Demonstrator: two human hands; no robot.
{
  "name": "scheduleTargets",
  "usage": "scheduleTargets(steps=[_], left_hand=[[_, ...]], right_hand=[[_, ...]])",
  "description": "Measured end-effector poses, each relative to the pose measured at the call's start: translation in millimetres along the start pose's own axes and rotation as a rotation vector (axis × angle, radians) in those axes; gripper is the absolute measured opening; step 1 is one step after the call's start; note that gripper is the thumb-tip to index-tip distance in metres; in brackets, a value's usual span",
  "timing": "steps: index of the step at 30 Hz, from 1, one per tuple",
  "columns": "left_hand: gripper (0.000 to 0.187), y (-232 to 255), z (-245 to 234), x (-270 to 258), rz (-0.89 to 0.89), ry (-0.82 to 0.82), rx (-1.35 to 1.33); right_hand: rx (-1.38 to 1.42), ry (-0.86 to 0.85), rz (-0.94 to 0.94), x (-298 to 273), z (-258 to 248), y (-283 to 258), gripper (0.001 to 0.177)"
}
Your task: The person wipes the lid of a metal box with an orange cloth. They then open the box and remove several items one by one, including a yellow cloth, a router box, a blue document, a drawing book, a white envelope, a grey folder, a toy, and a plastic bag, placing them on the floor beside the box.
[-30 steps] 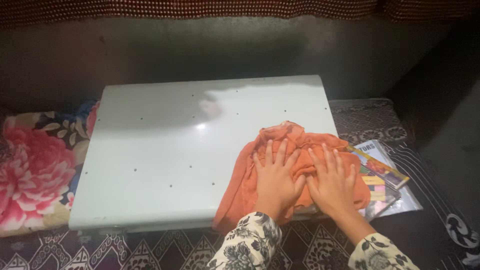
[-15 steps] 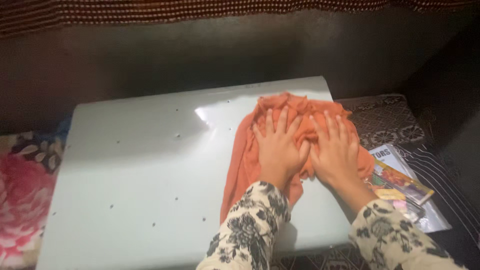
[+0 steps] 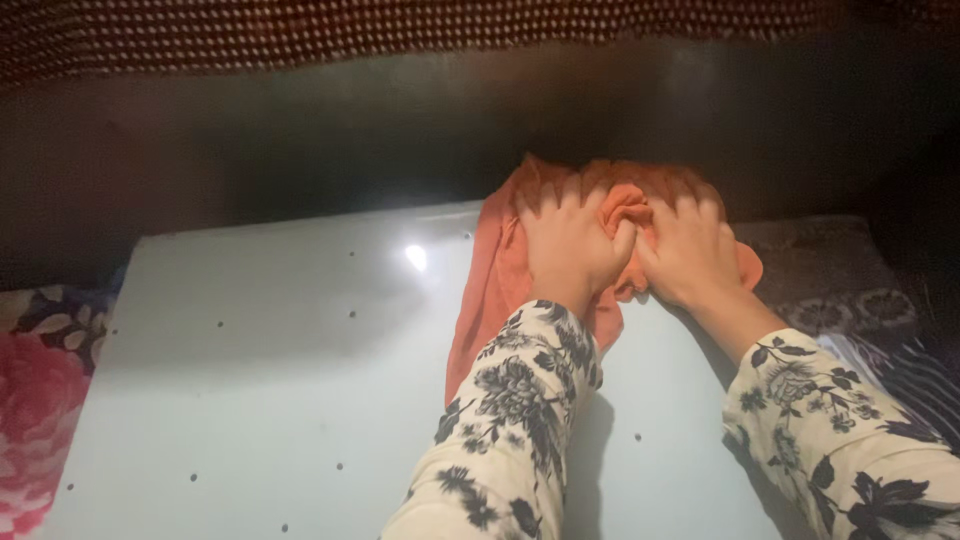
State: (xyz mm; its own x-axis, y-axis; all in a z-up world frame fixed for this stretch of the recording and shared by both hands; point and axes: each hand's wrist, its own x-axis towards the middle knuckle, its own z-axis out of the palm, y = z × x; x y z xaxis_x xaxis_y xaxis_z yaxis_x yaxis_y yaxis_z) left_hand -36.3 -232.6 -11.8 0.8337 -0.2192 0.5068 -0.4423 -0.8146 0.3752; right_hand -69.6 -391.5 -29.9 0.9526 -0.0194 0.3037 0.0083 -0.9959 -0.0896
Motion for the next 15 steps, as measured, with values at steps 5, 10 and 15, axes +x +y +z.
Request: scheduleTargets(steps=[5,10,15], left_hand=[[0.043,-17.1,11.0,26.7,0.035,-0.031,-0.024],[0.041,-21.5,22.2,35.3,0.034,0.068,-0.025],[0.041,-18.5,8.6,21.8,0.047,0.008,-0.043]], right_hand=[[0.131,0.071,-0.055,24.1,3.7,3.5,0.055],[0.135,0.095,-0.047,33.0,4.5,0.5,0.051],[0.005,-0.177,0.118,23.9,-3.0,-7.2,0.046]])
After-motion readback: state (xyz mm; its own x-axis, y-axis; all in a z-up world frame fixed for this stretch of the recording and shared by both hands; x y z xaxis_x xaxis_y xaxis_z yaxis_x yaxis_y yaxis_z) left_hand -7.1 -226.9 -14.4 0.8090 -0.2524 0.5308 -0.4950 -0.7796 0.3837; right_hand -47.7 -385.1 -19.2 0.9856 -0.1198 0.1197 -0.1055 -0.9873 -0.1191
